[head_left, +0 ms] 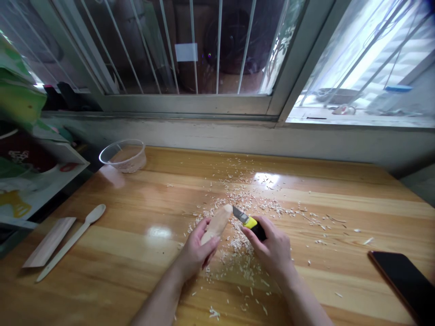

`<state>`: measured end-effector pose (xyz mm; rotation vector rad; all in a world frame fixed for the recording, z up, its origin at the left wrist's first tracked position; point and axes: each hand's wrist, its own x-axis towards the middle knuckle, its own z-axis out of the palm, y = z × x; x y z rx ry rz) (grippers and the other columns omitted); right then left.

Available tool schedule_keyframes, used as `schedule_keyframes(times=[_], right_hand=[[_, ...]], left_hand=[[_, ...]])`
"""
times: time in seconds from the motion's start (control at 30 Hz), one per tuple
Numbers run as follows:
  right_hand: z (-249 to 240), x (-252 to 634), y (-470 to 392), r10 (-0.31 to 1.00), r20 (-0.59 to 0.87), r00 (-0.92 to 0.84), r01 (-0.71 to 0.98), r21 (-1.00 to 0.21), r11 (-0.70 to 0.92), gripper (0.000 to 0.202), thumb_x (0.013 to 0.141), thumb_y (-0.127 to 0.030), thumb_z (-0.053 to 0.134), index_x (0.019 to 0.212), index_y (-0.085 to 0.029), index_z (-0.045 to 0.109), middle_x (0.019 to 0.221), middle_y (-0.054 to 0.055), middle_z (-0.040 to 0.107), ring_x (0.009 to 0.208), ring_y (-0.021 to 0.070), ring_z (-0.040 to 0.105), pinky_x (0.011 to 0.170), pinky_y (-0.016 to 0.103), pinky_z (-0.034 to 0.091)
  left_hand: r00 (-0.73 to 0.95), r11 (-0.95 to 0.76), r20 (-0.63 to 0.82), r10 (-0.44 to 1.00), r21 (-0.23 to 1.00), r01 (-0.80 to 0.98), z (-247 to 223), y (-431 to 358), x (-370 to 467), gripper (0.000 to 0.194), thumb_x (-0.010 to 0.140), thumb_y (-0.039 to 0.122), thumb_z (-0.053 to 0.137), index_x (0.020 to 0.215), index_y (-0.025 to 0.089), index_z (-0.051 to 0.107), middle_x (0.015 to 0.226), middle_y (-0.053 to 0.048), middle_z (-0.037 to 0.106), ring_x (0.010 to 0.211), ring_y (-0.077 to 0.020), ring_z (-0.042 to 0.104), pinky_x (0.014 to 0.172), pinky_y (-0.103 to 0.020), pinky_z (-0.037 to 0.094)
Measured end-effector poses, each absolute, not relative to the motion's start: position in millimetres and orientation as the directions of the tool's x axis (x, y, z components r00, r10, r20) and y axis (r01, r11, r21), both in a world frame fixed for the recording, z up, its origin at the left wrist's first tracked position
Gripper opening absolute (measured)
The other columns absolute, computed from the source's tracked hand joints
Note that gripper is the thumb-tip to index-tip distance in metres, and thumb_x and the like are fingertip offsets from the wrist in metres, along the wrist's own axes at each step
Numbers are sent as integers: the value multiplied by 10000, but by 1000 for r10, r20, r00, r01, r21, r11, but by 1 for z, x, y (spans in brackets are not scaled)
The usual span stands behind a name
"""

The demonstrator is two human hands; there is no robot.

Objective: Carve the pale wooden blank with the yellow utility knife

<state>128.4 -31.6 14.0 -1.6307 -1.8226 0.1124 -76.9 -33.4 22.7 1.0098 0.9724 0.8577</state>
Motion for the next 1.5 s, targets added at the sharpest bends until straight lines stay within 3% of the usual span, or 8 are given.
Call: schedule_keyframes(times=[0.13, 0.23, 0.5, 0.7, 0.9, 1.0, 1.17, 1.5], right_hand=[[24, 126, -34, 949, 315, 26, 810, -562, 165, 374, 819, -566, 498, 913, -217, 594, 690, 13, 662, 566, 168, 596, 499, 240, 383], [31, 124, -35, 970, 230, -82, 794, -572, 203, 291, 812, -493, 540, 932, -236, 605, 775, 14, 680, 633, 173, 613, 543, 244, 401], [31, 120, -36, 977, 163, -137, 780, -590, 208, 240, 822, -448, 527, 861, -223, 602, 700, 6, 654, 605, 169, 583, 548, 244, 384], [24, 115, -38, 970, 200, -138, 795, -562, 229, 246, 819, -454, 522, 815, -212, 569, 659, 10, 630, 556, 156, 554, 521, 237, 371], [25, 99, -44, 914, 273, -300, 667, -625, 405, 240, 770, -438, 605, 832, -208, 574, 730, 20, 674, 599, 152, 595, 550, 235, 394], [26, 98, -45, 899, 339, -277, 617, -655, 437, 240, 783, -432, 604, 859, -205, 586, 747, 20, 672, 612, 143, 596, 572, 228, 409], [26, 113, -39, 926, 372, -64, 737, -608, 295, 317, 835, -507, 519, 820, -194, 566, 611, -13, 583, 500, 118, 508, 491, 216, 357], [24, 118, -36, 934, 189, -302, 818, -453, 356, 428, 883, -590, 376, 820, -213, 570, 676, 9, 620, 579, 151, 541, 543, 239, 330]], left_hand=[[496, 327, -270, 825, 944, -31, 30, -32, -83, 425, 614, 111, 686, 1027, 194, 628, 818, 13, 631, 509, -59, 462, 426, -140, 328], [577, 372, -302, 759, 928, -3, 30, -33, -87, 531, 611, 65, 594, 1111, 244, 602, 828, 10, 643, 432, -45, 422, 383, -142, 308], [516, 415, -196, 834, 839, -353, 16, -36, -75, 435, 683, 257, 647, 1093, 171, 532, 429, 74, 497, 306, -64, 327, 300, -151, 294], [213, 260, -179, 961, 852, -455, 7, -39, -55, 312, 786, 413, 641, 977, 168, 610, 535, 66, 502, 447, -69, 438, 457, -169, 393], [128, 219, -179, 976, 846, -487, 3, -40, -54, 387, 838, 494, 538, 986, 153, 648, 954, -74, 667, 917, -209, 596, 853, -304, 444], [85, 215, -201, 976, 825, -523, 5, -38, -53, 437, 878, 528, 430, 926, 141, 628, 854, -74, 656, 803, -194, 609, 754, -307, 480], [131, 268, -234, 963, 802, -533, 14, -35, -52, 337, 820, 500, 555, 894, 170, 559, 700, 21, 549, 531, -81, 475, 479, -189, 408], [315, 390, -271, 910, 815, -428, 15, -43, -59, 491, 708, 425, 725, 1075, 196, 494, 691, 60, 497, 487, -39, 409, 467, -167, 334]])
